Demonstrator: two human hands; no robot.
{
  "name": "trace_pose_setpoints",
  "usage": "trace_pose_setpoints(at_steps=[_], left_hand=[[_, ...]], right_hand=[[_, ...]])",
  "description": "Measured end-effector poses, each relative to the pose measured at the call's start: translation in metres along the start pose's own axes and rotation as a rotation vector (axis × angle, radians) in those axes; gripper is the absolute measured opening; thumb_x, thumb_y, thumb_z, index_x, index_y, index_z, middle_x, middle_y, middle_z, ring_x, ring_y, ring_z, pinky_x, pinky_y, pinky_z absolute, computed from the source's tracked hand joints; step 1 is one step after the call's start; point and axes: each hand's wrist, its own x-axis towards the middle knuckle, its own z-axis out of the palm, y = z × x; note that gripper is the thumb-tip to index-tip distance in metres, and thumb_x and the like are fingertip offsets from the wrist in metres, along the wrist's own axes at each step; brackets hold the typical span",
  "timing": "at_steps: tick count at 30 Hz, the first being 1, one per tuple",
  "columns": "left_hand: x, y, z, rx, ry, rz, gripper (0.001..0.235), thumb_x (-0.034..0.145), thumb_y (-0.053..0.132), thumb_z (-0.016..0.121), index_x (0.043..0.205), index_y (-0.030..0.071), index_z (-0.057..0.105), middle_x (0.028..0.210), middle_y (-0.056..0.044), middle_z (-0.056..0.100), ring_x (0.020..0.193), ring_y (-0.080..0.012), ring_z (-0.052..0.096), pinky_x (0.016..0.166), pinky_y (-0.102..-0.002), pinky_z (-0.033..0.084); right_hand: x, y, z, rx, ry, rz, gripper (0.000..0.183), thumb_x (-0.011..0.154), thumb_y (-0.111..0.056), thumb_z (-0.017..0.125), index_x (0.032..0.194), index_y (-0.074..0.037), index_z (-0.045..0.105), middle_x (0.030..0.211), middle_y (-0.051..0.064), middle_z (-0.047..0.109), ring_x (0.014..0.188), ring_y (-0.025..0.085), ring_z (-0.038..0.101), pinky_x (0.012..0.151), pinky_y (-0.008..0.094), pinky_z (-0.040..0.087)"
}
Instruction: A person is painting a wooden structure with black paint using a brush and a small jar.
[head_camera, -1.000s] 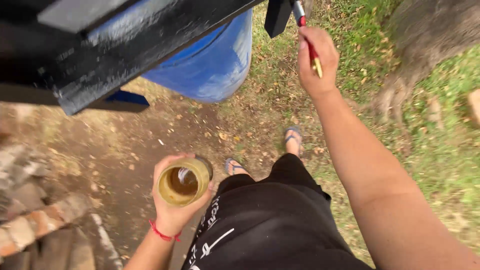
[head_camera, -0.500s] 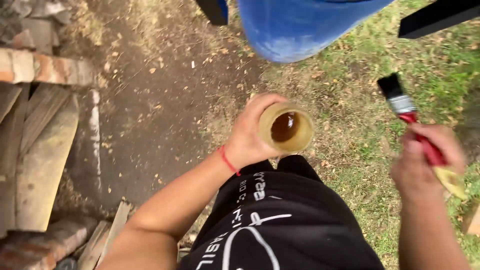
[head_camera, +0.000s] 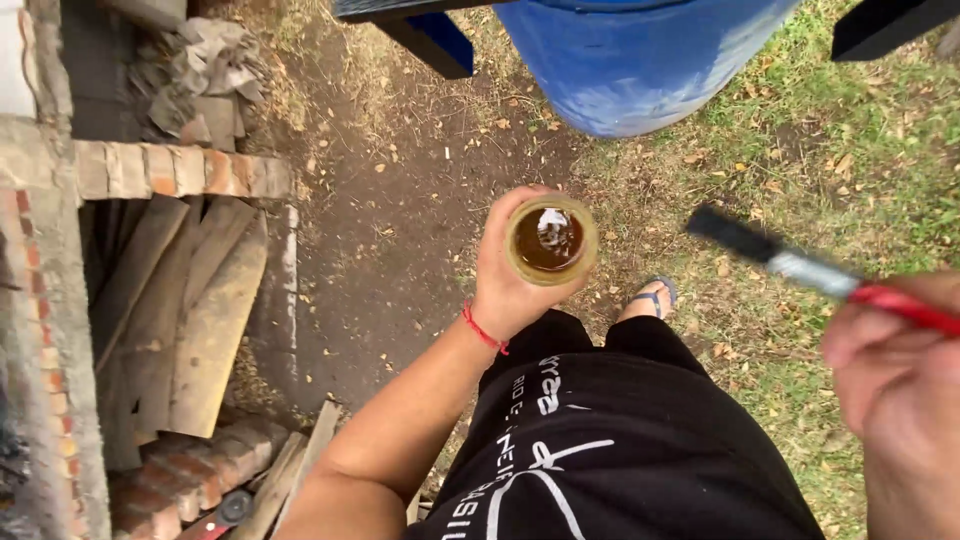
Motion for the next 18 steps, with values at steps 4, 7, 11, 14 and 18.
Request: trace_pose_setpoints(at_steps=[4,7,11,14,18], left_hand=[[-0.004,-0.01,0.012,0.086,0.0,0.034,0.08,0.069,0.018,0.09,0.135,0.009,0.046,0.131,-0.009,0.056,0.123,-0.0228,0.059,0.115,-0.038,0.047],[0.004,-0.007,0.02,0.143,-0.048,0.024,0.074,0.069,0.018,0.089,0.13,0.012,0.047,0.129,-0.011,0.054,0.121,-0.0244,0.058,0.108,-0.037,0.047],[0.014,-0.019,0.018,0.323,-0.099,0.165,0.06,0.08,0.034,0.084,0.125,0.014,0.05,0.123,-0.004,0.062,0.117,-0.0225,0.058,0.108,-0.04,0.043],[0.019,-0.031,0.008,0.337,-0.145,0.193,0.063,0.076,0.039,0.086,0.122,0.014,0.052,0.121,-0.004,0.062,0.114,-0.0254,0.061,0.107,-0.044,0.045],[0.019,-0.052,-0.008,0.378,-0.154,0.409,0.078,0.078,0.047,0.088,0.132,0.011,0.044,0.128,-0.007,0.059,0.12,-0.0245,0.059,0.116,-0.042,0.046]], right_hand=[[-0.035,-0.049,0.086,-0.728,-0.297,-0.235,0.03,0.07,0.004,0.065,0.1,0.004,0.066,0.118,0.033,0.068,0.094,0.03,0.084,0.088,0.03,0.073],[-0.036,-0.051,0.109,-1.059,-0.263,-0.611,0.017,0.074,-0.019,0.071,0.086,-0.008,0.066,0.095,0.019,0.071,0.08,0.021,0.077,0.085,0.031,0.064],[-0.037,-0.077,0.137,-1.145,-0.42,-0.569,0.015,0.082,-0.016,0.062,0.095,-0.01,0.062,0.095,0.008,0.069,0.083,0.018,0.076,0.085,0.03,0.068],[-0.029,-0.077,0.195,-1.364,-0.349,-0.462,0.011,0.076,-0.015,0.063,0.083,-0.007,0.065,0.075,0.008,0.069,0.065,0.018,0.069,0.078,0.031,0.062],[-0.009,-0.047,0.235,-1.452,-0.465,-0.497,0.008,0.08,-0.009,0.067,0.087,-0.005,0.068,0.077,0.008,0.07,0.066,0.016,0.069,0.07,0.028,0.057]])
